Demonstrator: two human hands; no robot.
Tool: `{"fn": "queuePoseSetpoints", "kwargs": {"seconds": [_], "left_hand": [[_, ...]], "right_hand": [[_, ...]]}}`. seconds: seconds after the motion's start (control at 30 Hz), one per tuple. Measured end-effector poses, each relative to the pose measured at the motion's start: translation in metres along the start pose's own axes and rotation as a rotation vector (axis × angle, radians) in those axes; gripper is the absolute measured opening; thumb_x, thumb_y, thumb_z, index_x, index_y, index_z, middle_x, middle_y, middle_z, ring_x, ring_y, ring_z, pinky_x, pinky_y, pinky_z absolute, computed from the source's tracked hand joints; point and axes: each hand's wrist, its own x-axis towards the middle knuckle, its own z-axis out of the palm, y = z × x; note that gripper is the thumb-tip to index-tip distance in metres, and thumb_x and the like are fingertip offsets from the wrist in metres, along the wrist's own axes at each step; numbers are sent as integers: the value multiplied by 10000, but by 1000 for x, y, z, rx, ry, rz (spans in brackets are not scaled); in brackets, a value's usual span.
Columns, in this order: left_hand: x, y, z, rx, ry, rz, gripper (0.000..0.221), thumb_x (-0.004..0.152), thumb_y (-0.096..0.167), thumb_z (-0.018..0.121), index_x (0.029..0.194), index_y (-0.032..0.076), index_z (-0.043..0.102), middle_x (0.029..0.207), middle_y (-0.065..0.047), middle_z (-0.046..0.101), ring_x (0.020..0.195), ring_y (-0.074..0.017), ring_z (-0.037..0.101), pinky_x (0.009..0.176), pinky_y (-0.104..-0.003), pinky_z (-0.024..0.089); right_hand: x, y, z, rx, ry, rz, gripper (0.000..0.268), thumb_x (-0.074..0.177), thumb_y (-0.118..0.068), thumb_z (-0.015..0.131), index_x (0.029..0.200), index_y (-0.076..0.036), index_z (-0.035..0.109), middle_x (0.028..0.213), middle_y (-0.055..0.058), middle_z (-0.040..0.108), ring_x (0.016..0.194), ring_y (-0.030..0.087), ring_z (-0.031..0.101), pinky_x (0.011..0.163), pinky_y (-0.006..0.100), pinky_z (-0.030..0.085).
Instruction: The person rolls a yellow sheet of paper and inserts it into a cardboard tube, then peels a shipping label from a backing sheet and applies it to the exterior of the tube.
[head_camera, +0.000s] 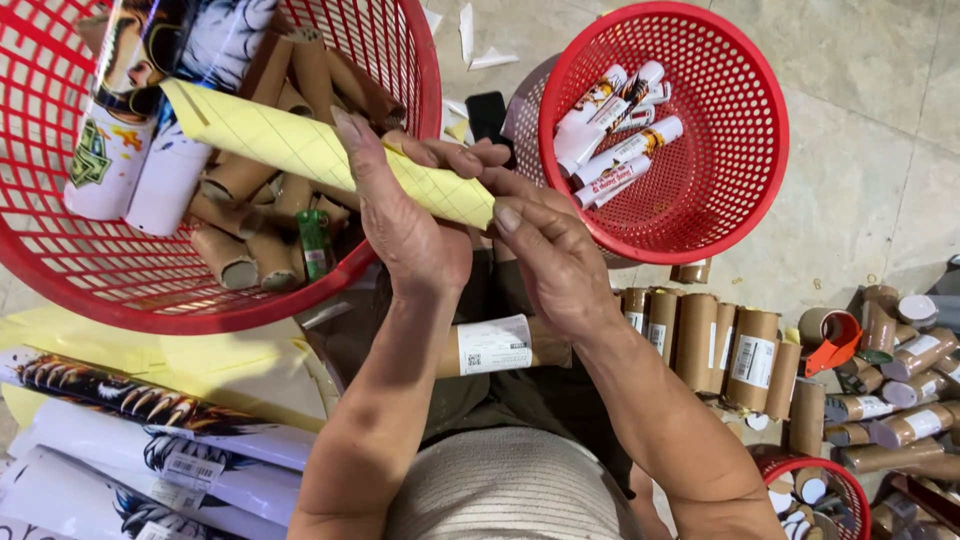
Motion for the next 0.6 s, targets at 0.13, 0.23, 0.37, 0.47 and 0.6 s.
{"fn": "queuePoseSetpoints", "kwargs": {"seconds": [0.13,0.23,0.37,0.47,0.6], "left_hand": [[-9,1,0,46,-37,21,612,1022,663,494,807,91,471,703,-159,583,840,-410,714,920,-559,582],[-13,5,6,58,-65,35,593,1017,658,479,825,97,477,698,-164,585,830,-399,699,915,-563,574],[-14,7,8,3,-43,-28,606,1015,658,438,807,90,471,681,-146,574,817,-390,697,885,-560,571],[-15,9,7,-26,-71,-16,601,1044,643,429,825,85,475,707,-143,574,818,-392,686,903,-566,575],[-14,25,-2,76,-89,79,597,1110,611,424,836,87,504,699,-154,588,790,-394,687,876,-557,573]], "right_hand": [[-4,19,-3,84,95,87,362,1058,-206,559,1349,-9,649,1276,111,649,1189,166,605,1099,353,456],[-9,45,-8,142,210,-45,295,1223,-159,651,1062,86,619,990,88,593,892,124,518,952,329,464],[-3,27,26,-49,336,-237,187,1075,-132,666,1184,-20,563,1067,27,625,923,76,545,827,236,476],[-1,23,31,-101,305,-298,166,1090,-128,649,1191,-35,556,1131,28,640,1003,73,575,910,232,508],[-6,20,10,-338,208,-140,262,1108,-196,674,1272,-8,595,1037,84,664,959,139,622,929,287,545]]}}
